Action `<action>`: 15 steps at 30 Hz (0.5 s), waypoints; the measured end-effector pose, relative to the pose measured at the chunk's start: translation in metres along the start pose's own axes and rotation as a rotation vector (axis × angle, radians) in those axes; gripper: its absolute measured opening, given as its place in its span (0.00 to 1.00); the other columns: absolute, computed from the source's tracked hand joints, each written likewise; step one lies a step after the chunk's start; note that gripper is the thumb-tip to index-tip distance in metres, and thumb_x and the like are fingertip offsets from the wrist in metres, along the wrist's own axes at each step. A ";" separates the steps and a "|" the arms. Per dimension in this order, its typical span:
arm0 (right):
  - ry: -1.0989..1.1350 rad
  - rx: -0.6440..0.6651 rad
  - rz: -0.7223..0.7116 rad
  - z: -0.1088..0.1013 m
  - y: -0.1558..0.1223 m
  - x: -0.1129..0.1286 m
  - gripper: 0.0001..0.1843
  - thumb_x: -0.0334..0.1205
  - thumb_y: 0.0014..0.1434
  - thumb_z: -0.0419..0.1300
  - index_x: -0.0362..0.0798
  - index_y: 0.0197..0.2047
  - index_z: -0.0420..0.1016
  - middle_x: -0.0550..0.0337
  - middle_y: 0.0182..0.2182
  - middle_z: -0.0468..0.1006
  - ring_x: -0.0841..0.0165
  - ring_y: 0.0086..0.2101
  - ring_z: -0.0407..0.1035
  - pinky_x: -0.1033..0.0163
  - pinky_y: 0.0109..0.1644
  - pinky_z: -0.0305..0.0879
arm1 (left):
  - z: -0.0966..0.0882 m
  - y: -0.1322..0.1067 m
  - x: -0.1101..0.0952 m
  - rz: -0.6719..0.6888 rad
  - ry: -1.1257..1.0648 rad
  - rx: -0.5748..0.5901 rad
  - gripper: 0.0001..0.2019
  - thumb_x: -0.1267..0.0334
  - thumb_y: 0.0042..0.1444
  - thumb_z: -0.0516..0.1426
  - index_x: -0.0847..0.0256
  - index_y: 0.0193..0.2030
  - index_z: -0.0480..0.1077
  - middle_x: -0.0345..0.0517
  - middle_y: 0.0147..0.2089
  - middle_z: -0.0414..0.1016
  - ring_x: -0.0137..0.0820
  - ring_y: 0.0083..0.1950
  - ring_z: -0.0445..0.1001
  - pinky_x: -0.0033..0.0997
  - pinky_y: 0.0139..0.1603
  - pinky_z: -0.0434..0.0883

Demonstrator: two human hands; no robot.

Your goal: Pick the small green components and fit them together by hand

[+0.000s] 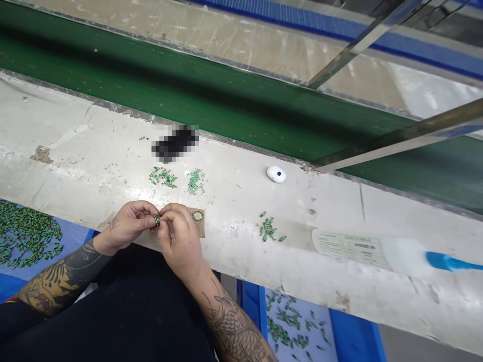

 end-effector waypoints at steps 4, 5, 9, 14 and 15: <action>-0.021 -0.003 0.001 0.001 0.001 0.002 0.06 0.31 0.66 0.54 0.52 0.39 0.67 0.56 0.41 0.74 0.63 0.44 0.71 0.54 0.46 0.73 | 0.000 0.000 0.000 0.011 0.009 0.009 0.10 0.62 0.49 0.71 0.62 0.36 0.80 0.43 0.30 0.80 0.26 0.29 0.75 0.28 0.35 0.74; -0.026 -0.004 0.001 0.001 0.001 0.002 0.06 0.31 0.66 0.54 0.52 0.39 0.67 0.56 0.40 0.74 0.63 0.44 0.71 0.55 0.46 0.73 | 0.001 -0.001 0.000 0.012 0.019 0.007 0.10 0.62 0.49 0.71 0.62 0.36 0.80 0.43 0.30 0.80 0.26 0.29 0.75 0.28 0.35 0.74; -0.031 -0.016 0.001 0.001 0.001 0.002 0.06 0.31 0.66 0.55 0.51 0.40 0.68 0.57 0.40 0.74 0.64 0.44 0.71 0.56 0.46 0.72 | 0.001 -0.001 0.000 0.019 0.048 -0.004 0.11 0.61 0.48 0.72 0.63 0.35 0.79 0.44 0.30 0.80 0.27 0.29 0.74 0.30 0.35 0.74; -0.048 -0.009 -0.007 0.003 0.000 0.001 0.06 0.31 0.66 0.54 0.52 0.39 0.68 0.57 0.40 0.74 0.63 0.44 0.72 0.55 0.46 0.73 | 0.001 -0.001 0.000 0.021 0.035 -0.002 0.12 0.60 0.47 0.72 0.63 0.35 0.79 0.43 0.30 0.80 0.27 0.29 0.74 0.29 0.35 0.74; -0.051 -0.008 -0.009 0.003 0.000 0.001 0.06 0.31 0.66 0.54 0.52 0.39 0.68 0.56 0.40 0.74 0.63 0.44 0.72 0.55 0.46 0.73 | 0.001 -0.001 0.000 0.022 0.034 -0.002 0.12 0.60 0.47 0.72 0.63 0.35 0.79 0.43 0.30 0.79 0.27 0.29 0.74 0.29 0.34 0.74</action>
Point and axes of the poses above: each hand's wrist, its own y-axis towards the middle knuckle, its own z-axis out of the palm, x = y × z, the point moved 1 cm from there along y, towards the middle knuckle
